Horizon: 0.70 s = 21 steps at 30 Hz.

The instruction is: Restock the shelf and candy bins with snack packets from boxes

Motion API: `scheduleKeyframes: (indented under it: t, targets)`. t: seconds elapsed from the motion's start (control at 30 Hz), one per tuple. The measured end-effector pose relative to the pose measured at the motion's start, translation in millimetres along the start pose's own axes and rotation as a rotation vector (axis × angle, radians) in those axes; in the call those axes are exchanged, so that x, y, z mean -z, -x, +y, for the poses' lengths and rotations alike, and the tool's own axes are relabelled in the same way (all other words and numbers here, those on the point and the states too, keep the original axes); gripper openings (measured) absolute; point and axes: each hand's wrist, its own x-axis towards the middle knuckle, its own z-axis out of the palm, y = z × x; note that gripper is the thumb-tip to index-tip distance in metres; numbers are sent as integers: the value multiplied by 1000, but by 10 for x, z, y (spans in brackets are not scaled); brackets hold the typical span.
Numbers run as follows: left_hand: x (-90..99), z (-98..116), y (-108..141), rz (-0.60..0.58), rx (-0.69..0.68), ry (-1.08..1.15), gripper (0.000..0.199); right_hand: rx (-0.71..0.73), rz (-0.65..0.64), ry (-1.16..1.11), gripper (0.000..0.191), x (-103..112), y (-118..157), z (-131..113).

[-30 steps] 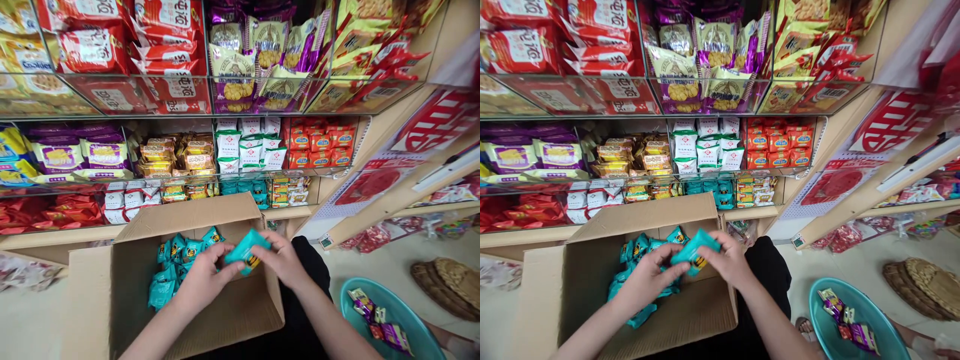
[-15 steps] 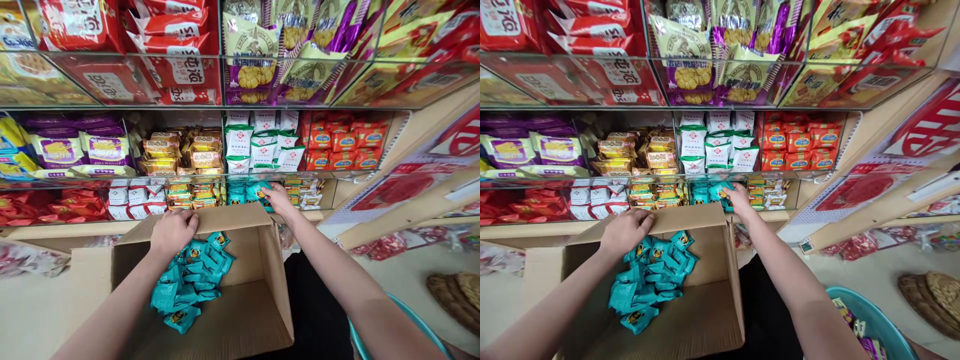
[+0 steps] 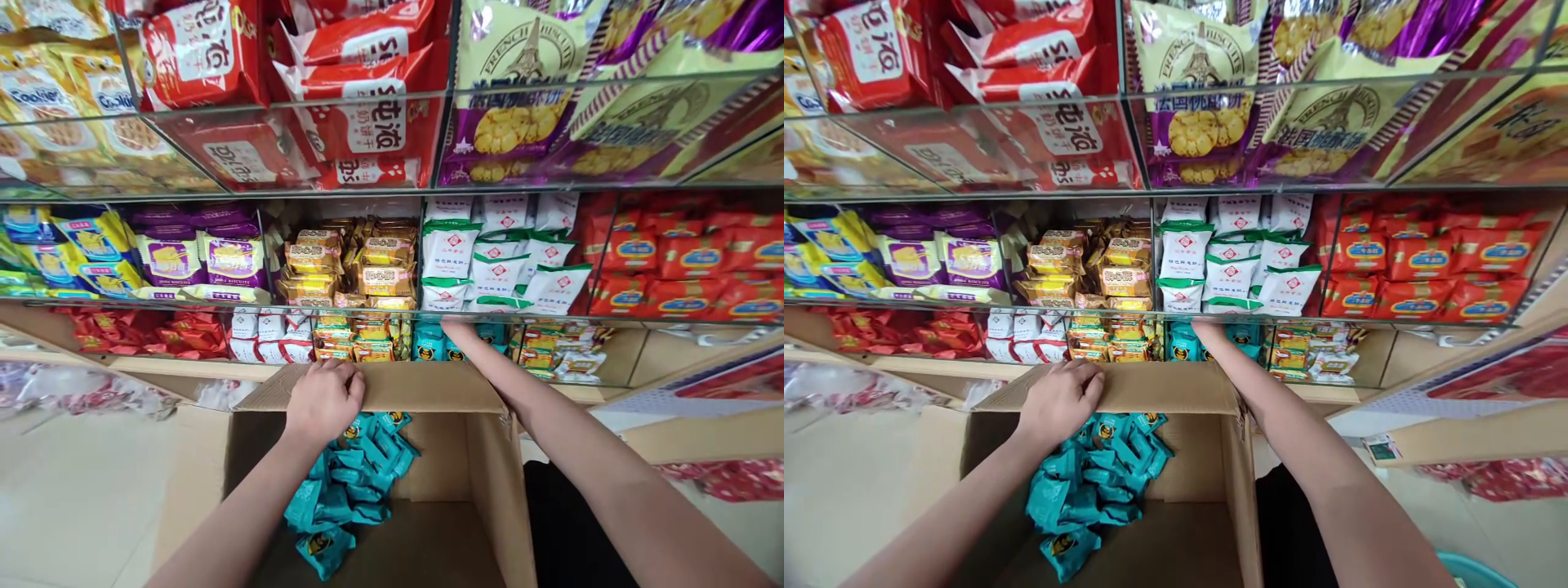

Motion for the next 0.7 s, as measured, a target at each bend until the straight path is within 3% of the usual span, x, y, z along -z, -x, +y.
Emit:
scheduleKeyframes:
  t: [0.3,0.5,0.7]
  targets:
    - [-12,9,23,-14,9,-18,38,-16,-28,225,25,131,-64,80]
    - [6,12,25,-18,9,16,36,33,-11,252,33,150,-75,123]
    - [5,13,31,-30,17,8,36,8,0,227,27,230,-84,194]
